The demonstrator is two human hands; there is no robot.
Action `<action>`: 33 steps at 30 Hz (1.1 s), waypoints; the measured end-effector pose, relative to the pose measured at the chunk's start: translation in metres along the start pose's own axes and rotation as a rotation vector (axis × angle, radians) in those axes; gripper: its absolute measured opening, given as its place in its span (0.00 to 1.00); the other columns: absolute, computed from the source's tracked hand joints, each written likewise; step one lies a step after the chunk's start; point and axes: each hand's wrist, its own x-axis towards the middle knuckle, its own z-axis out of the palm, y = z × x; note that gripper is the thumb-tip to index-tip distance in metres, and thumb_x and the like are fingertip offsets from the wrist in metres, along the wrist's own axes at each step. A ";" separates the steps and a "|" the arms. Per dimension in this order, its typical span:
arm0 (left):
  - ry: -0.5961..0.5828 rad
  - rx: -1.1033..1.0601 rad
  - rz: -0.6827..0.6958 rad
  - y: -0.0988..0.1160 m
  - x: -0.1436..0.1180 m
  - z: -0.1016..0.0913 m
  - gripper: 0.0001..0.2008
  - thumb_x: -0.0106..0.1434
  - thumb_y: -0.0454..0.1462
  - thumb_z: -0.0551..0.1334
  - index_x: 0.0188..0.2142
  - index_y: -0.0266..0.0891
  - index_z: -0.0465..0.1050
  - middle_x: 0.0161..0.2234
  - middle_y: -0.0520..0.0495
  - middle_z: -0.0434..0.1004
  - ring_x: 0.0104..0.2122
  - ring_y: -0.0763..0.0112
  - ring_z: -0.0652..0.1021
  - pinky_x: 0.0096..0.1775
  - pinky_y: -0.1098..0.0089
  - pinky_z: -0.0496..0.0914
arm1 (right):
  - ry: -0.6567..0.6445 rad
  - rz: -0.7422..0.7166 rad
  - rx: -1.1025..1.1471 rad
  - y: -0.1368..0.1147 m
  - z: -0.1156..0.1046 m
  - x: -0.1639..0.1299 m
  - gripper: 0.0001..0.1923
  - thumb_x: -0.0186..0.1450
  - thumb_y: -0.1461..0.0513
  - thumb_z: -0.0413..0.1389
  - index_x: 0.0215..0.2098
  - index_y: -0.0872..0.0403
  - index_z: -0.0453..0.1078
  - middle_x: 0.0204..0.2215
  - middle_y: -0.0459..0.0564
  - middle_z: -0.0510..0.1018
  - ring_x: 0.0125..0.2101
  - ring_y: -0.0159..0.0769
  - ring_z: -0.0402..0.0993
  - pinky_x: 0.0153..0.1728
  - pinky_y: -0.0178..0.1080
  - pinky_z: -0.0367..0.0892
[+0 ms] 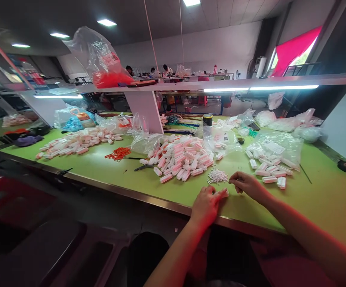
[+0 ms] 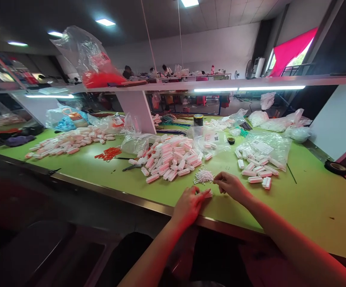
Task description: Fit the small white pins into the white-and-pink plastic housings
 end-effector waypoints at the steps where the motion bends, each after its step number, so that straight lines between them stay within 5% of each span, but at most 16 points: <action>1: 0.003 0.014 -0.002 0.000 0.000 0.000 0.18 0.74 0.41 0.52 0.59 0.60 0.69 0.42 0.47 0.70 0.42 0.64 0.71 0.45 0.65 0.70 | 0.010 0.000 0.050 -0.002 0.001 -0.001 0.20 0.57 0.47 0.61 0.35 0.54 0.68 0.18 0.42 0.72 0.17 0.30 0.65 0.20 0.34 0.60; 10: 0.014 -0.032 -0.003 -0.001 0.001 0.000 0.16 0.73 0.40 0.53 0.55 0.57 0.74 0.41 0.47 0.71 0.42 0.64 0.73 0.47 0.64 0.70 | 0.014 -0.017 0.075 -0.021 0.009 -0.016 0.21 0.57 0.46 0.63 0.35 0.55 0.74 0.19 0.42 0.72 0.20 0.29 0.67 0.22 0.33 0.62; 17: 0.080 -0.084 -0.063 -0.010 0.001 0.009 0.20 0.71 0.40 0.58 0.60 0.39 0.66 0.50 0.41 0.74 0.51 0.58 0.73 0.54 0.57 0.68 | 0.048 -0.263 -0.232 -0.013 0.025 -0.025 0.11 0.68 0.56 0.56 0.34 0.54 0.76 0.32 0.47 0.77 0.29 0.32 0.72 0.33 0.35 0.67; 22: 0.081 -0.087 -0.068 -0.009 -0.001 0.008 0.09 0.71 0.39 0.58 0.46 0.39 0.72 0.43 0.44 0.75 0.45 0.60 0.75 0.49 0.59 0.70 | 0.038 -0.409 -0.417 -0.012 0.030 -0.030 0.09 0.71 0.64 0.53 0.35 0.54 0.74 0.35 0.49 0.77 0.38 0.35 0.75 0.42 0.37 0.67; 33: 0.078 -0.078 -0.060 -0.007 0.001 0.007 0.07 0.71 0.39 0.58 0.44 0.40 0.71 0.41 0.45 0.75 0.44 0.60 0.74 0.47 0.59 0.69 | 0.027 -0.490 -0.794 -0.013 0.035 -0.037 0.09 0.72 0.65 0.52 0.40 0.53 0.74 0.39 0.50 0.77 0.36 0.34 0.75 0.38 0.34 0.67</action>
